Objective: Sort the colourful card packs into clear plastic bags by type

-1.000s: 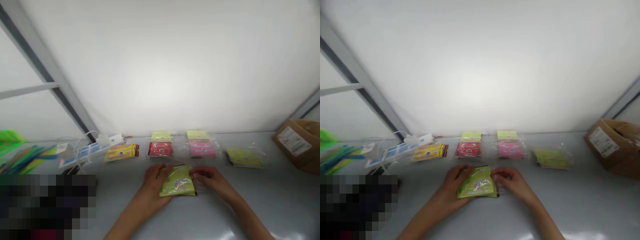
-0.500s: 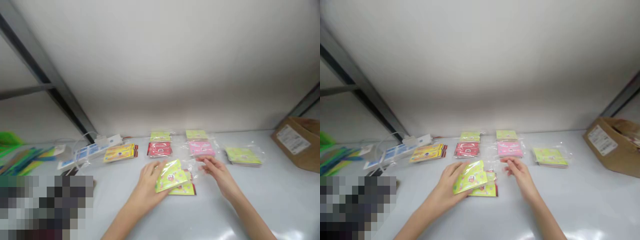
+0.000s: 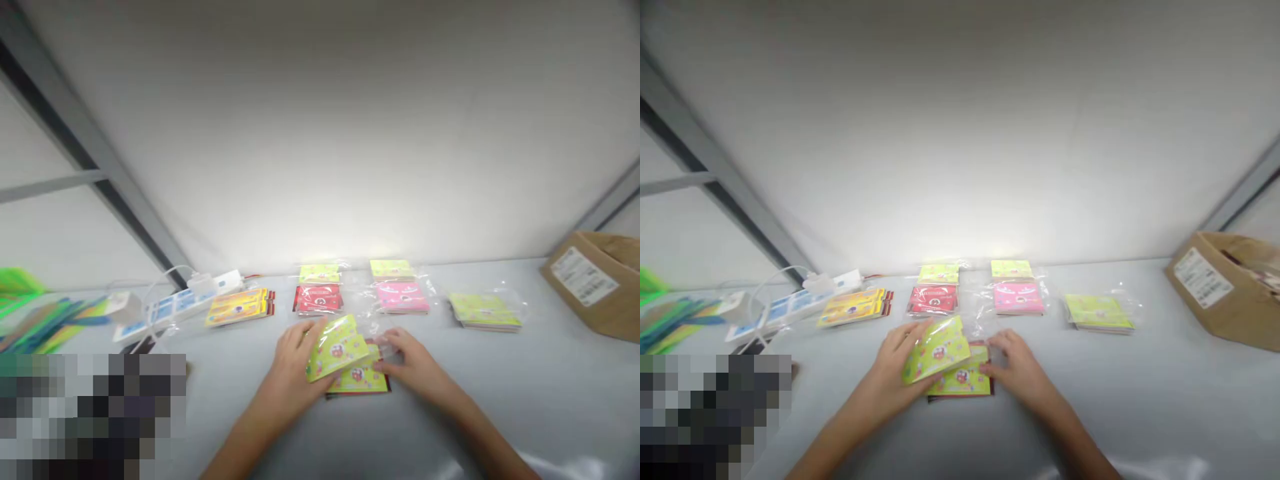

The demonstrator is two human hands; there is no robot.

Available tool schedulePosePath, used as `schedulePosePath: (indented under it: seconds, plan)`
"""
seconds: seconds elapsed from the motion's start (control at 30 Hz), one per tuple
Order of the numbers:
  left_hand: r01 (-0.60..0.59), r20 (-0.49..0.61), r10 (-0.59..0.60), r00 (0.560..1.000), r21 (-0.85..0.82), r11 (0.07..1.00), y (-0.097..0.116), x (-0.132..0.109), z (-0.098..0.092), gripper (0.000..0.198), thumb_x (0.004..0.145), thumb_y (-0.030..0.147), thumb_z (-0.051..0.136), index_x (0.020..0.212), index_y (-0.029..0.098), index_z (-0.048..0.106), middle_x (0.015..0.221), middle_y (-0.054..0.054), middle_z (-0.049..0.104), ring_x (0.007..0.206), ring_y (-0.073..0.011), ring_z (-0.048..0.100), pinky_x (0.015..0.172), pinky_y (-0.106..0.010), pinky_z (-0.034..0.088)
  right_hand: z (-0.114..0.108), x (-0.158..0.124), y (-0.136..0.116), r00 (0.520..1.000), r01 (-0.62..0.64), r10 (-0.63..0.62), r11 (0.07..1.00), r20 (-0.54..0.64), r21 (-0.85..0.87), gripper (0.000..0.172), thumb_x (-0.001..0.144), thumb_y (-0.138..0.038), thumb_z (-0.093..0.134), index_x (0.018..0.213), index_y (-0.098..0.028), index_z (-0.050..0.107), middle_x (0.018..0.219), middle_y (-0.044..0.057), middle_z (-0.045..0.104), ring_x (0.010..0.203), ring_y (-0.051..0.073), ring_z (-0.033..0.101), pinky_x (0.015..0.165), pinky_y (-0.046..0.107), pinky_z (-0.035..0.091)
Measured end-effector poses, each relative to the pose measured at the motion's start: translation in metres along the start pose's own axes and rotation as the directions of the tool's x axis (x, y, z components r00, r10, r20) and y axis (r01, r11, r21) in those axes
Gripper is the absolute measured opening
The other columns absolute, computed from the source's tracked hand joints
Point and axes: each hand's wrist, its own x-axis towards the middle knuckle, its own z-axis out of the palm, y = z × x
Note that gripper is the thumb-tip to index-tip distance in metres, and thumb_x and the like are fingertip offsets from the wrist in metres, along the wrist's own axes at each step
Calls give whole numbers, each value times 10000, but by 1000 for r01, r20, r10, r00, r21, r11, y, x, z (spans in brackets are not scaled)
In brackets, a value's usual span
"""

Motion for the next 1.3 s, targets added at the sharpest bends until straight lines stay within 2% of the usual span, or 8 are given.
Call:
schedulePosePath:
  seconds: [0.27,0.37,0.47,0.57,0.77,0.93,1.1,1.3]
  plan:
    - [-12,2,12,1000,1,1000,-5,1,2,733,680,321,691,1324,271,344,1192,-78,486,1107,-282,451,935,-428,391,1,1,4,997,-45,51,995,-65,87,240,645,-221,657,881,-193,622,896,45,594,820,203,536,752,317,413]
    - [-8,-1,8,1000,-8,1000,-4,1,2,728,688,333,693,1323,271,343,1197,-76,481,1114,-278,445,942,-421,388,-3,2,3,988,-115,131,976,-78,183,171,639,-244,656,784,-178,594,777,23,581,713,177,517,655,288,398]
    - [10,-22,-10,1000,-6,1000,-2,1,1,682,721,359,673,1316,261,354,1201,-78,474,1125,-271,437,961,-416,374,-10,2,-2,983,-166,186,905,-12,391,217,666,-355,644,663,-178,520,620,-17,515,589,137,475,561,256,354]
    - [12,-35,-13,999,-15,1000,-1,1,-1,664,724,371,668,1305,257,368,1198,-77,476,1124,-270,437,958,-412,378,-18,1,-8,972,-229,221,804,82,548,314,664,-446,644,648,-180,478,544,-40,467,510,106,438,508,236,317]
    - [50,-40,-51,998,-22,998,1,2,-4,656,723,341,653,1307,269,362,1214,-80,467,1142,-281,420,972,-446,352,-30,-3,-10,956,-276,276,726,102,629,328,645,-468,669,667,-171,533,539,-50,454,475,76,372,470,213,269]
    - [52,-38,-54,998,-39,998,4,2,-5,642,737,331,644,1305,268,352,1223,-73,457,1153,-272,407,976,-440,348,-34,-4,-6,953,-277,287,682,101,677,304,671,-470,653,674,-185,546,587,-36,504,513,97,429,507,220,324]
    - [64,-38,-65,997,-35,997,3,1,-6,646,751,324,637,1314,253,328,1234,-83,431,1162,-271,392,988,-449,332,-37,-2,0,940,-257,341,680,15,687,326,655,-484,669,673,-182,546,567,-33,506,510,105,439,492,222,334]
    - [46,-36,-48,998,-42,998,3,1,-6,660,739,324,654,1306,255,324,1229,-81,434,1153,-274,398,982,-452,340,-41,0,10,912,-205,390,697,-124,687,347,620,-459,710,558,-178,515,471,-54,446,459,82,386,455,205,295]
